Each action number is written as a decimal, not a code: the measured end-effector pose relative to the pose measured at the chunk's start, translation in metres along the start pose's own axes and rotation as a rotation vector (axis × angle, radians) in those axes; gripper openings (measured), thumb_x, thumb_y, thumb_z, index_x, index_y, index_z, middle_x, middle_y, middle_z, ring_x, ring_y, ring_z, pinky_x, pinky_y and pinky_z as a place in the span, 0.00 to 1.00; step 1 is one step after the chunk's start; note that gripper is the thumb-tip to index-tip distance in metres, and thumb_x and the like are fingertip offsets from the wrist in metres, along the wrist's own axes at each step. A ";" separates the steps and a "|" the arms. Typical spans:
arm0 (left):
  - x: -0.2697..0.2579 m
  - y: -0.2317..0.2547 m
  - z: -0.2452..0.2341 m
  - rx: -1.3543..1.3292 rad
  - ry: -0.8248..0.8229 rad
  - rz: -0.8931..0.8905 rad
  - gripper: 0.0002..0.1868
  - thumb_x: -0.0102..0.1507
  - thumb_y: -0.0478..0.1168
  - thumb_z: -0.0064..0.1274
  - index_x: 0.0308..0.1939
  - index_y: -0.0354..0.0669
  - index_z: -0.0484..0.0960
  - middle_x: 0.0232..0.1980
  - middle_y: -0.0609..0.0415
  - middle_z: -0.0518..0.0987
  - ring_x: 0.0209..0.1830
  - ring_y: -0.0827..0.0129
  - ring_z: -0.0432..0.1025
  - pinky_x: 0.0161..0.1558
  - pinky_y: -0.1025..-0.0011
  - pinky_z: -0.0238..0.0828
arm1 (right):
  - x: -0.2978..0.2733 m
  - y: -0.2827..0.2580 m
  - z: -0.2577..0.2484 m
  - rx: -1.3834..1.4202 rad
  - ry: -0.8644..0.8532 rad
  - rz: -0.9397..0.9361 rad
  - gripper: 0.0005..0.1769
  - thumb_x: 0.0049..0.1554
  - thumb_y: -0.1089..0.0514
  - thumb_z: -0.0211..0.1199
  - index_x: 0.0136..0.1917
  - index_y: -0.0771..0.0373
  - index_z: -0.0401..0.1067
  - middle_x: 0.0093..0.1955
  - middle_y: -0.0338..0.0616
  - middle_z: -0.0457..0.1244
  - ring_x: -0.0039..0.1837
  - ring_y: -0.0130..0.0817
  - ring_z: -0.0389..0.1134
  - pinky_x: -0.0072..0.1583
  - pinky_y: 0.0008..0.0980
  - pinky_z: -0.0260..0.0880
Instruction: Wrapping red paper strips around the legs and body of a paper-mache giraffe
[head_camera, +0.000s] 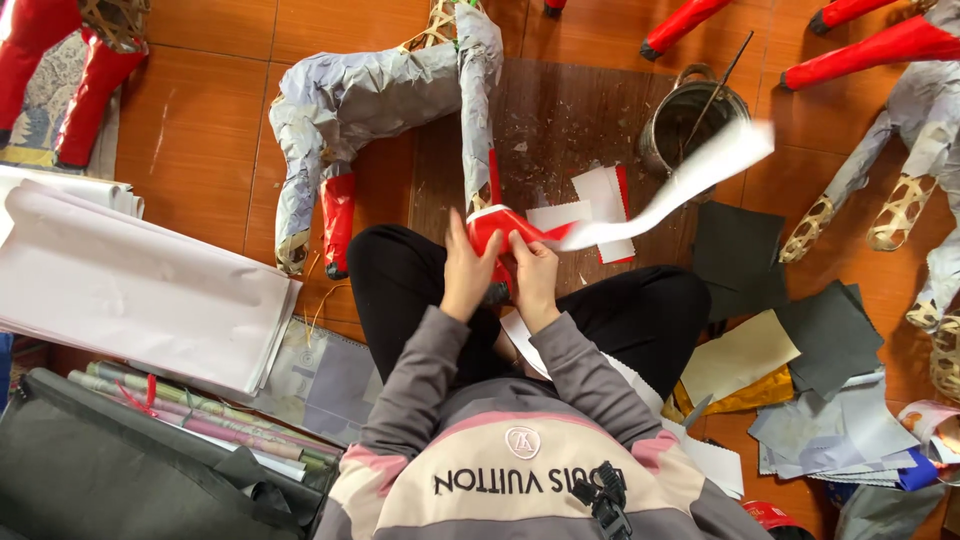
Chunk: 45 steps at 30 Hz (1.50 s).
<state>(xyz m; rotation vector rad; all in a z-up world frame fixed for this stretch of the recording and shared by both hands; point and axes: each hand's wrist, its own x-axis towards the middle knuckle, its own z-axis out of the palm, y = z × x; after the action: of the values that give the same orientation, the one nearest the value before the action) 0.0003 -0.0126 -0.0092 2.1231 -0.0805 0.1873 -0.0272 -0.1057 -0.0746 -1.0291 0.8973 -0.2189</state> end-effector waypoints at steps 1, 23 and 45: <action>-0.003 -0.014 0.004 -0.120 -0.168 -0.333 0.45 0.53 0.55 0.64 0.67 0.45 0.59 0.60 0.33 0.67 0.59 0.39 0.66 0.54 0.49 0.65 | -0.002 -0.001 0.003 0.031 0.027 0.022 0.18 0.52 0.58 0.71 0.27 0.64 0.67 0.23 0.46 0.61 0.25 0.28 0.63 0.30 0.26 0.65; -0.004 -0.012 -0.020 -0.562 -0.525 -0.480 0.36 0.61 0.49 0.58 0.67 0.45 0.58 0.54 0.33 0.76 0.50 0.49 0.75 0.49 0.50 0.72 | 0.026 -0.022 0.050 -0.520 -0.556 0.220 0.28 0.49 0.52 0.74 0.60 0.60 0.69 0.53 0.44 0.67 0.56 0.41 0.69 0.54 0.41 0.73; 0.107 0.074 -0.001 0.044 0.313 0.391 0.17 0.65 0.37 0.52 0.59 0.49 0.76 0.45 0.46 0.78 0.46 0.53 0.75 0.48 0.63 0.74 | -0.041 -0.076 0.047 -0.932 -0.465 -0.706 0.31 0.46 0.61 0.65 0.63 0.68 0.66 0.62 0.59 0.56 0.67 0.57 0.57 0.68 0.47 0.59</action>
<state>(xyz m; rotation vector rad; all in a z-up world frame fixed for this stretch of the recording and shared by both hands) 0.0955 -0.0491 0.0713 2.0782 -0.3084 0.7540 -0.0012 -0.0933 0.0196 -2.1485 0.1327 -0.1286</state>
